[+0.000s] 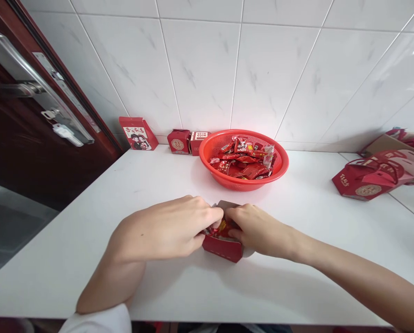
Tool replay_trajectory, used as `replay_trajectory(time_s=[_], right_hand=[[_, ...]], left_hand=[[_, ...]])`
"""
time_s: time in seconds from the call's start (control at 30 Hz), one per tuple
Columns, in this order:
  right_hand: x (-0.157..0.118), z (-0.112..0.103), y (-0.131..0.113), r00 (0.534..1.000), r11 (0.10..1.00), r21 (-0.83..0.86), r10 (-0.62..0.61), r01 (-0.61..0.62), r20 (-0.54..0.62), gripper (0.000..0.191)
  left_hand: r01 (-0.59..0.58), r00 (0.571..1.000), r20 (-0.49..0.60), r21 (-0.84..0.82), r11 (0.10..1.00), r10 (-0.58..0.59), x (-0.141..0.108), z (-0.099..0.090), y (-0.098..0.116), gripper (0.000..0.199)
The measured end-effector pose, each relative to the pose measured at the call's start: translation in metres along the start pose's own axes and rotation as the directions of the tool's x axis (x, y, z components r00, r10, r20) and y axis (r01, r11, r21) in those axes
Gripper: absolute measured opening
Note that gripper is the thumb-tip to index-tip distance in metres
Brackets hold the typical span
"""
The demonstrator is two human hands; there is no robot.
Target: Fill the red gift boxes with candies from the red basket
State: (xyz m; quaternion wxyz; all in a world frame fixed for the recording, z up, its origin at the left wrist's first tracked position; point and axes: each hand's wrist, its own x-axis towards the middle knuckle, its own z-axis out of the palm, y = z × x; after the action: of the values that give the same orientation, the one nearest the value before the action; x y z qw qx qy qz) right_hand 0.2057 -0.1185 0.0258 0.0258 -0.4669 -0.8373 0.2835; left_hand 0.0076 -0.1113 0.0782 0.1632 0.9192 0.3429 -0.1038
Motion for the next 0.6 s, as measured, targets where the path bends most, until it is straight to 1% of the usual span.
replay_trajectory(time_s=[0.1, 0.13, 0.2, 0.27, 0.33, 0.4, 0.43, 0.47, 0.5, 0.53, 0.6], right_hand=[[-0.002, -0.003, 0.001, 0.996, 0.991, -0.125, -0.043, 0.052, 0.077, 0.022], [-0.004, -0.005, 0.001, 0.991, 0.984, -0.159, -0.067, 0.085, 0.117, 0.021], [-0.005, -0.009, -0.001, 0.969, 0.960, -0.242, -0.086, 0.143, 0.232, 0.017], [-0.003, -0.013, -0.005, 0.930, 0.927, -0.327, -0.053, 0.181, 0.364, 0.013], [0.002, -0.014, -0.009, 0.877, 0.899, -0.389, 0.013, 0.200, 0.481, 0.011], [0.008, -0.015, -0.012, 0.831, 0.883, -0.419, 0.063, 0.211, 0.552, 0.010], [0.011, -0.015, -0.013, 0.817, 0.880, -0.425, 0.080, 0.212, 0.572, 0.012], [0.013, -0.015, -0.013, 0.812, 0.879, -0.428, 0.085, 0.211, 0.577, 0.015], [0.014, -0.016, -0.012, 0.820, 0.879, -0.426, 0.075, 0.214, 0.567, 0.018], [0.013, -0.018, -0.010, 0.837, 0.882, -0.412, 0.038, 0.229, 0.546, 0.021], [0.007, -0.021, -0.006, 0.888, 0.904, -0.329, -0.107, 0.274, 0.446, 0.020]], left_hand=[[-0.014, 1.000, -0.019, -0.003, 1.000, 0.014, 0.000, 0.001, -0.001, 0.020], [-0.019, 1.000, -0.020, -0.006, 1.000, 0.019, 0.000, 0.002, -0.001, 0.020], [-0.028, 0.999, -0.017, -0.019, 0.999, 0.028, 0.000, 0.003, -0.001, 0.021], [-0.045, 0.999, -0.020, -0.038, 0.998, 0.044, 0.001, 0.004, -0.001, 0.020], [-0.064, 0.998, -0.020, -0.054, 0.996, 0.063, 0.003, 0.004, -0.002, 0.018], [-0.078, 0.997, -0.010, -0.061, 0.995, 0.077, 0.005, 0.004, -0.003, 0.018], [-0.082, 0.997, -0.004, -0.060, 0.995, 0.082, 0.006, 0.003, -0.004, 0.018], [-0.085, 0.996, 0.001, -0.059, 0.995, 0.085, 0.006, 0.002, -0.005, 0.019], [-0.088, 0.996, 0.000, -0.063, 0.994, 0.088, 0.007, 0.000, -0.007, 0.019], [-0.092, 0.996, -0.005, -0.074, 0.993, 0.092, 0.007, -0.003, -0.009, 0.020], [-0.108, 0.994, -0.030, -0.131, 0.985, 0.105, 0.006, -0.009, -0.013, 0.019]])
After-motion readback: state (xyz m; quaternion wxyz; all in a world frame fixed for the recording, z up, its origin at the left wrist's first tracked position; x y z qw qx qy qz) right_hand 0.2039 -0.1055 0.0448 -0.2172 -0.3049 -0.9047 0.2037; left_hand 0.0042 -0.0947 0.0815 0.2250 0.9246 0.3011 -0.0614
